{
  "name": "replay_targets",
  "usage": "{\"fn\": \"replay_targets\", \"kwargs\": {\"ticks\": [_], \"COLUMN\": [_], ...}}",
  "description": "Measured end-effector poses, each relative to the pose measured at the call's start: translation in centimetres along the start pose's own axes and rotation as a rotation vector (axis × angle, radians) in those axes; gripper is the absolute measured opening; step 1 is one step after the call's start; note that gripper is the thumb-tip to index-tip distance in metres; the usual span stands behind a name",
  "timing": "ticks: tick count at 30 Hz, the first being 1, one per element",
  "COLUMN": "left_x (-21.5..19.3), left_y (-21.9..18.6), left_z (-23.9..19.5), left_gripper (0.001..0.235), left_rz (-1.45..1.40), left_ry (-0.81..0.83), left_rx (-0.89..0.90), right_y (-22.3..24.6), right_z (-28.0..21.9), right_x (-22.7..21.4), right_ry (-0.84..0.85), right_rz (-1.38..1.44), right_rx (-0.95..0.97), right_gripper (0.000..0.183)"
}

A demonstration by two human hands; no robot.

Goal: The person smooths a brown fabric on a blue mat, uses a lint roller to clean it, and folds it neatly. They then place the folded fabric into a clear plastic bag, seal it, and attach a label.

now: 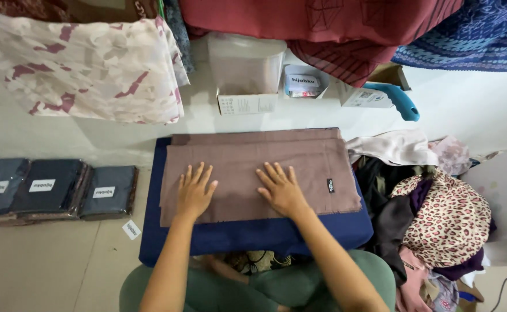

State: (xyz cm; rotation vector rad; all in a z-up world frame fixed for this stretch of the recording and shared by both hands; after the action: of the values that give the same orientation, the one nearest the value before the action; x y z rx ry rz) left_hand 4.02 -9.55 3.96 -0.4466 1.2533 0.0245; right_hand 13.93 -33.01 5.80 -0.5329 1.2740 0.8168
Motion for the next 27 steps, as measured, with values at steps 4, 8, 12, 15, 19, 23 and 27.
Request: {"fn": "replay_targets", "kwargs": {"ticks": [4,8,12,15,19,23,27], "left_x": [-2.2,-1.4,-1.6,-1.3,-1.9,-1.5,-2.4], "left_y": [2.5,4.0,3.6,3.7,3.4,3.5,3.7], "left_z": [-0.5,-0.4,-0.7,-0.9,-0.7,-0.6,-1.6], "left_gripper": [0.055,0.061,0.063,0.064,0.07,0.085,0.072], "left_rz": [0.096,0.159,0.164,0.16,0.145,0.091,0.007], "left_ry": [-0.098,-0.08,-0.078,-0.041,0.013,-0.027,-0.365], "left_rx": [0.042,0.035,0.032,0.004,-0.022,0.026,0.153], "right_y": [-7.3,-18.1,-24.4,-27.8,-27.4,-23.8,-25.0], "right_z": [-2.8,-7.4,-10.5,-10.8,-9.6,-3.5,2.1], "right_x": [-4.6,-3.7,0.0,-4.9,-19.9,-29.7,-28.1], "right_ry": [-0.236,-0.054,0.236,-0.211,-0.74,-0.699,-0.286], "right_rz": [-0.031,-0.21,0.145,0.286,0.619,0.6,-0.004], "right_rx": [0.078,0.471,0.746,0.635,0.661,0.672,0.591], "right_gripper": [0.053,0.066,0.063,0.049,0.044,0.051,0.057]}}
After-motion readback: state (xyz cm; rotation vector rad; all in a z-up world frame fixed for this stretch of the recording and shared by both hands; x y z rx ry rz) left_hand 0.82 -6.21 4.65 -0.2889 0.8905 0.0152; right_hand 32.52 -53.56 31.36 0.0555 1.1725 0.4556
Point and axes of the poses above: each hand's wrist, its own z-axis towards the middle knuckle, its own x-axis out of the palm, y = z × x, the point moved 8 cm from there along z, towards the middle knuckle, and after that the axes turned 6 degrees about -y, right-handed, at the moved point
